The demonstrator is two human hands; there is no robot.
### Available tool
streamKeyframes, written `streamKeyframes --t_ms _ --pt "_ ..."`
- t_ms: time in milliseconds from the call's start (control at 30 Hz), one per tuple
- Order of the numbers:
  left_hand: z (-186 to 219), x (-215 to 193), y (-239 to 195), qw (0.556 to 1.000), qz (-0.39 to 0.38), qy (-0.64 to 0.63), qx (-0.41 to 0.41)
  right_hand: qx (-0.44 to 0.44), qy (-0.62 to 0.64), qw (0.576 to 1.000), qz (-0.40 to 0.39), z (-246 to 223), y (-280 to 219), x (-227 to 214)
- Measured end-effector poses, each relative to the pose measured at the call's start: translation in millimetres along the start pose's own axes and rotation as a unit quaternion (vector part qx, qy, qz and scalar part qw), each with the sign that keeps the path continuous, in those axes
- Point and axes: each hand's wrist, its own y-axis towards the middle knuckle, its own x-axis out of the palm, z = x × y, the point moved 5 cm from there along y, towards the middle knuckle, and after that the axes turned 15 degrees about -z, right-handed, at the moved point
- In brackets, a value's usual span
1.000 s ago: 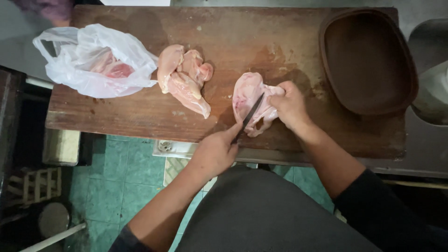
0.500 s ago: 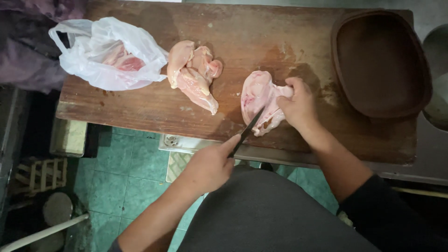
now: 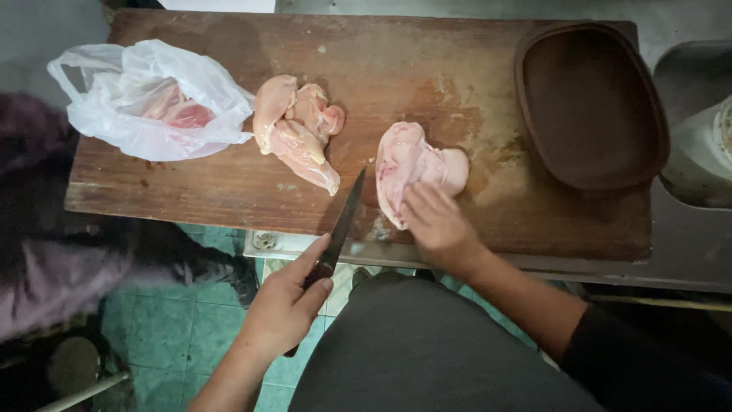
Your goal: Cutting chicken breast into fillets on a wooden cutting board.
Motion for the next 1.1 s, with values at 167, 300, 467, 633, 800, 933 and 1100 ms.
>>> streamKeyframes --t_ms 167,300,467,633,800,933,1100 --pt "-25 12 6 0.992 0.004 -0.125 -0.028 -0.040 0.080 0.996 -0.025 -21 -2 -21" --pt "-34 16 10 0.951 0.055 -0.295 0.074 -0.021 0.140 0.988 -0.057 -14 16 -21" --pt "-50 29 11 0.923 0.082 -0.359 0.114 -0.075 0.081 0.992 -0.054 -31 18 -10" --pt "-76 54 8 0.887 0.071 -0.420 0.179 -0.100 0.198 0.972 -0.077 -30 2 1" --pt "-86 53 7 0.888 0.058 -0.431 0.150 -0.001 0.037 0.999 0.013 20 -2 -10" --pt "-87 52 8 0.877 0.038 -0.428 0.214 0.067 0.045 0.997 -0.003 27 4 -56" --pt "-97 62 16 0.902 0.010 -0.403 0.157 0.052 0.038 0.998 -0.020 31 14 -46"
